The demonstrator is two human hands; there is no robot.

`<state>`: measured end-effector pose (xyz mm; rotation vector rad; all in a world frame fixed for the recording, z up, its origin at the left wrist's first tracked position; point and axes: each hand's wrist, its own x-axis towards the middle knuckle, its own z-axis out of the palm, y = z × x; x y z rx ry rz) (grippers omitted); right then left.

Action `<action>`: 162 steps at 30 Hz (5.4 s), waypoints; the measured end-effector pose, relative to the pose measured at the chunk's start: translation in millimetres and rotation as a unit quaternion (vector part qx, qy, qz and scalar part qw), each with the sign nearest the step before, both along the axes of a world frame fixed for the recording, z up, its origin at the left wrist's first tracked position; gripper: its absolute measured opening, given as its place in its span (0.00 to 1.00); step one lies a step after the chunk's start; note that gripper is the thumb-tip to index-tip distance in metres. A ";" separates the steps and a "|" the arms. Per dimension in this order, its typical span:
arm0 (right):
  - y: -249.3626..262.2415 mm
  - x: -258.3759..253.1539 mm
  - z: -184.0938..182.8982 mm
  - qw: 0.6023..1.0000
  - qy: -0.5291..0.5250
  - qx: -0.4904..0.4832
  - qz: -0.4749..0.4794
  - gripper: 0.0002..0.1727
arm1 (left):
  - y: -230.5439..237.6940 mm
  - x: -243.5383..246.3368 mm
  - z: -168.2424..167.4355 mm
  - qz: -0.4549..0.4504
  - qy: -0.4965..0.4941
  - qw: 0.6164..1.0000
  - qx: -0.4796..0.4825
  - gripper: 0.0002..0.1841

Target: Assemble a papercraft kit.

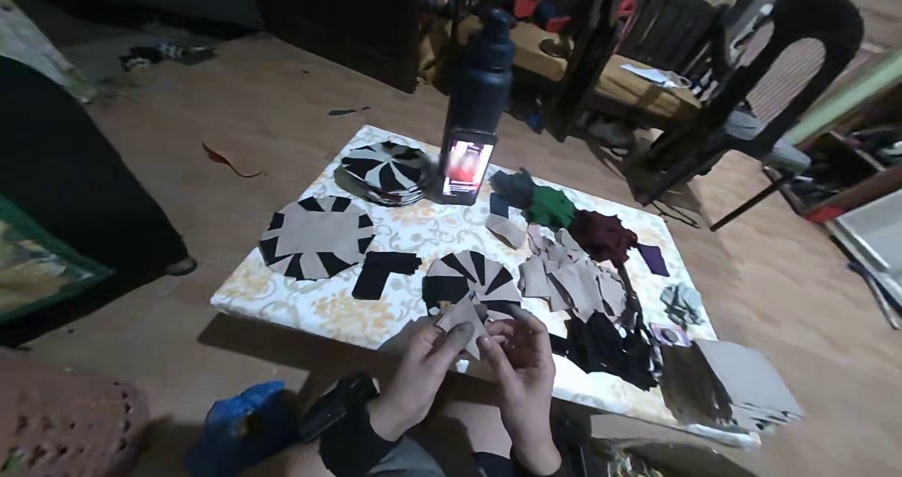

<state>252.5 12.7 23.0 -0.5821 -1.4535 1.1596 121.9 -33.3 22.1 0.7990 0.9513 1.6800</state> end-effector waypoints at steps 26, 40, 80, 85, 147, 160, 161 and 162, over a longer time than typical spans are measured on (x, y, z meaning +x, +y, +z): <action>-28.7 -28.0 -15.2 0.997 0.069 -0.019 -0.012 0.16 | -6.9 -4.8 -4.1 0.061 -0.054 0.997 0.007 0.10; 46.9 -8.7 13.9 0.988 -0.130 0.077 0.025 0.13 | 8.9 -60.8 9.6 0.091 -0.034 0.994 -0.052 0.15; 109.2 -32.2 33.7 0.936 -0.289 -0.086 0.182 0.07 | 38.2 -97.4 -16.8 0.149 0.555 0.814 -0.081 0.11; 100.2 -40.3 32.8 0.921 -0.323 -0.040 0.215 0.08 | 37.4 -97.1 -16.6 0.143 0.565 0.809 -0.078 0.12; 105.4 -43.4 -13.3 0.739 -0.572 0.338 0.109 0.47 | 12.0 -116.7 -17.2 0.321 0.303 0.886 0.138 0.12; 53.7 -91.6 -6.9 0.812 -0.470 0.333 -0.092 0.33 | -29.0 -142.9 -11.3 0.283 0.217 0.931 0.077 0.10; 41.8 -99.3 -1.2 0.834 -0.440 0.331 -0.042 0.26 | -33.2 -142.5 -12.4 0.255 0.202 0.943 0.070 0.10; 31.6 -107.5 0.6 0.850 -0.418 0.322 0.014 0.20 | -36.6 -141.9 -13.1 0.225 0.193 0.953 0.056 0.09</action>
